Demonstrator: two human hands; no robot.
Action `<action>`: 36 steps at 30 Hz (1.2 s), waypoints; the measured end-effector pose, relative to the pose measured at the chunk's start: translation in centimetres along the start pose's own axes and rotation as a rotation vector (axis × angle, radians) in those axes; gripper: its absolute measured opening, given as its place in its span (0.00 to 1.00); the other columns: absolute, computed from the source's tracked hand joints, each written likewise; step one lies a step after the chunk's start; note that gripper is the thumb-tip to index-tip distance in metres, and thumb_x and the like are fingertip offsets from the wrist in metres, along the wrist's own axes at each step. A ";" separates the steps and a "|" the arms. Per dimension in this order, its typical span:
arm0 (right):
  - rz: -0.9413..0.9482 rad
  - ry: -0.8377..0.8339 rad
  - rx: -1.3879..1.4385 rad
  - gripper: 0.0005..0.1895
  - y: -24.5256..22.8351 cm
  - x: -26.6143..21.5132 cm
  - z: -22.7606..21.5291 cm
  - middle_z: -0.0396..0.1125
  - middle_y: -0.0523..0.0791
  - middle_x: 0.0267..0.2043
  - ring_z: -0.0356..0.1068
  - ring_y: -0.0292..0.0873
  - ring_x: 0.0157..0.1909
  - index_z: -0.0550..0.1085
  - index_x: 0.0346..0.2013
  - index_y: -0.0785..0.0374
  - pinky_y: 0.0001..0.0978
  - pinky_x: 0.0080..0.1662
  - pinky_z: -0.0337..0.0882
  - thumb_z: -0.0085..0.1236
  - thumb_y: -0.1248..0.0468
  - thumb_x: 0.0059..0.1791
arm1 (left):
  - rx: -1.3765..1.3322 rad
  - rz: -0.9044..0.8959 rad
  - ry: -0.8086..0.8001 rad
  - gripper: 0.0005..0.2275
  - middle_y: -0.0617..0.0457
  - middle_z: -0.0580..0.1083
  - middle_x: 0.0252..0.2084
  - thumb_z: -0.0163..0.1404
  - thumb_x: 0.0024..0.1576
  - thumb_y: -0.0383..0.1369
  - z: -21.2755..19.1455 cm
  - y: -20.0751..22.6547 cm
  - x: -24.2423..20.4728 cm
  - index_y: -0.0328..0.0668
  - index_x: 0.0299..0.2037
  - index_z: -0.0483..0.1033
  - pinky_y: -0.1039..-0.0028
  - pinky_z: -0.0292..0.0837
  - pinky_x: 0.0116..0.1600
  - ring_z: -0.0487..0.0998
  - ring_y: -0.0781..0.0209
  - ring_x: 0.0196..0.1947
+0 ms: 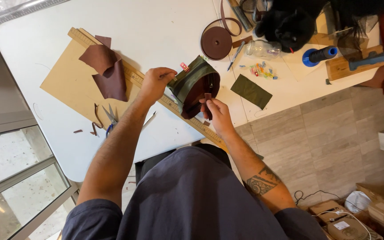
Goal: Assembling a leather bag by sewing components and using clips to hold pieces together
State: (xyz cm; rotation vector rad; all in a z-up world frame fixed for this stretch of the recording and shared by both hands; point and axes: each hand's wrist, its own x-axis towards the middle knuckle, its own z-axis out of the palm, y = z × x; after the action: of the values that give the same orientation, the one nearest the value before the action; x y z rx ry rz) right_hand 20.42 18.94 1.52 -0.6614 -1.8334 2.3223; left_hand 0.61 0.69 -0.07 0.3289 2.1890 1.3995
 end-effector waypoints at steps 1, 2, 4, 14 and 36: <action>-0.001 0.001 -0.002 0.14 -0.2 -0.1 -0.1 0.69 0.51 0.28 0.66 0.38 0.23 0.76 0.46 0.73 0.27 0.29 0.68 0.43 0.66 0.58 | -0.002 0.002 -0.001 0.06 0.51 0.81 0.38 0.55 0.63 0.34 0.1 -0.1 0.0 0.50 0.46 0.85 0.63 0.75 0.51 0.81 0.51 0.42; 0.002 -0.003 -0.006 0.14 -0.3 0.0 -0.2 0.69 0.51 0.28 0.66 0.38 0.22 0.76 0.46 0.73 0.26 0.28 0.67 0.43 0.66 0.58 | -0.005 0.004 -0.002 0.06 0.50 0.81 0.38 0.56 0.62 0.35 0.2 -0.1 0.0 0.50 0.45 0.85 0.62 0.75 0.51 0.81 0.50 0.42; 0.002 -0.008 -0.011 0.14 -0.5 0.0 -0.3 0.69 0.51 0.28 0.66 0.37 0.22 0.76 0.46 0.74 0.26 0.26 0.67 0.43 0.66 0.58 | -0.009 0.009 -0.002 0.06 0.49 0.80 0.38 0.56 0.62 0.35 0.2 -0.1 0.0 0.49 0.45 0.85 0.61 0.74 0.51 0.80 0.50 0.42; -0.011 -0.013 -0.068 0.14 -1.8 -0.3 0.1 0.64 0.46 0.18 0.63 0.37 0.19 0.77 0.42 0.72 0.25 0.23 0.62 0.44 0.66 0.58 | -0.017 0.016 -0.012 0.07 0.48 0.81 0.39 0.55 0.62 0.35 0.1 0.5 -0.3 0.48 0.46 0.85 0.62 0.75 0.51 0.80 0.50 0.43; 0.327 -0.026 0.523 0.21 -7.0 -1.3 -6.7 0.52 0.39 0.25 0.51 0.33 0.24 0.72 0.60 0.63 0.27 0.28 0.61 0.43 0.53 0.59 | 0.952 0.278 0.128 0.27 0.47 0.73 0.49 0.59 0.54 0.41 3.3 5.0 -0.6 0.42 0.62 0.70 0.54 0.62 0.64 0.68 0.46 0.59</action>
State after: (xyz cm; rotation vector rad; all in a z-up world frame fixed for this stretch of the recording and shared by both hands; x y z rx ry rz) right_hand 23.04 26.33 7.37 -0.8944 -1.0967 2.8548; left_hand 2.57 5.18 3.48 0.9125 2.8696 0.3835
